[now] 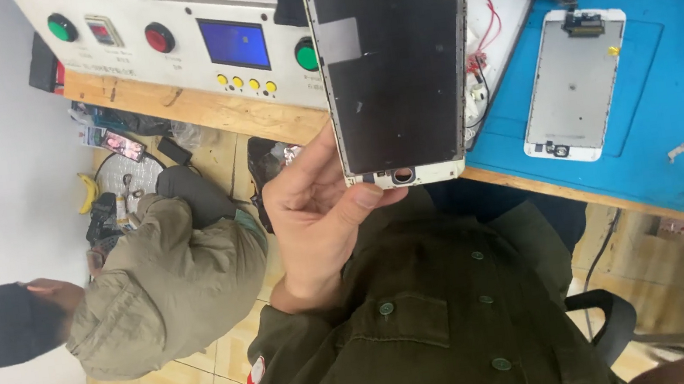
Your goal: Repairing a smartphone screen assembly by manipulating internal components with a screwdriver
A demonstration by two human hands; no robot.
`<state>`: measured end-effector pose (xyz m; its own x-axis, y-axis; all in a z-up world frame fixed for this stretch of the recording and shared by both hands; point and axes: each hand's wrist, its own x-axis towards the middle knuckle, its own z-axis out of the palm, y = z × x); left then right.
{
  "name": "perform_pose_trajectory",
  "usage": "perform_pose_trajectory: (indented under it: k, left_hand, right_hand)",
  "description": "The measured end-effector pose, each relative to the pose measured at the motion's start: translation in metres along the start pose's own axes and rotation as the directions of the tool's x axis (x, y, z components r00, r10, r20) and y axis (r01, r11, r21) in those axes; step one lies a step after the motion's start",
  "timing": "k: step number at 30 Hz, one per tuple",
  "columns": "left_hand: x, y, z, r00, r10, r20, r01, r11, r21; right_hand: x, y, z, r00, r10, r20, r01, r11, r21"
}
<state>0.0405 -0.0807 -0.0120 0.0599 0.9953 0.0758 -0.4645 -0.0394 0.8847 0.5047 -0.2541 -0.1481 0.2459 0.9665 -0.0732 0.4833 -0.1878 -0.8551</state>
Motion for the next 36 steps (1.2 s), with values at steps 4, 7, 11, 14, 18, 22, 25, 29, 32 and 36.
perform_pose_trajectory:
  k: [4, 7, 11, 14, 18, 22, 25, 29, 32, 36]
  left_hand:
    - [-0.013, -0.023, 0.012, 0.998, -0.057, 0.033, 0.06, 0.996, -0.073]
    - [-0.025, -0.043, 0.016, 0.991, -0.068, 0.112, 0.072, 0.997, -0.03]
    - [-0.034, -0.06, 0.022, 0.997, -0.056, 0.049, 0.051, 0.995, 0.091]
    - [-0.032, -0.08, 0.012, 0.996, -0.078, 0.046, 0.068, 0.982, 0.177]
    - [-0.034, -0.093, 0.01, 0.991, -0.102, 0.087, 0.083, 0.977, 0.197]
    - [-0.035, -0.096, 0.025, 0.981, -0.176, 0.084, 0.156, 0.966, 0.207]
    - [-0.038, -0.093, 0.032, 0.976, -0.209, 0.069, 0.195, 0.967, 0.165]
    - [-0.042, -0.086, 0.042, 0.955, -0.256, 0.149, 0.229, 0.957, 0.178]
    - [-0.042, -0.087, 0.049, 0.95, -0.246, 0.192, 0.225, 0.966, 0.123]
    - [-0.043, -0.088, 0.048, 0.934, -0.261, 0.246, 0.243, 0.965, 0.103]
  right_hand:
    - [0.004, -0.16, 0.065, 0.988, -0.049, -0.147, 0.088, 0.958, 0.272]
    - [0.011, -0.213, 0.1, 0.99, 0.054, -0.131, 0.011, 0.892, 0.451]
    - [0.012, -0.211, 0.122, 0.934, -0.29, 0.207, 0.135, 0.825, 0.548]
    - [0.015, -0.203, 0.125, 0.911, -0.341, 0.233, 0.173, 0.827, 0.536]
    - [0.011, -0.187, 0.123, 0.969, -0.208, 0.134, 0.109, 0.845, 0.523]
    - [0.007, -0.171, 0.119, 0.979, -0.145, 0.141, 0.043, 0.831, 0.554]
    - [0.004, -0.169, 0.117, 0.992, -0.079, 0.099, -0.005, 0.757, 0.653]
    - [0.009, -0.179, 0.11, 0.999, -0.014, 0.043, -0.02, 0.723, 0.69]
    - [0.012, -0.186, 0.106, 0.999, -0.028, 0.018, 0.008, 0.722, 0.692]
    - [0.011, -0.19, 0.106, 1.0, -0.018, 0.01, 0.007, 0.743, 0.669]
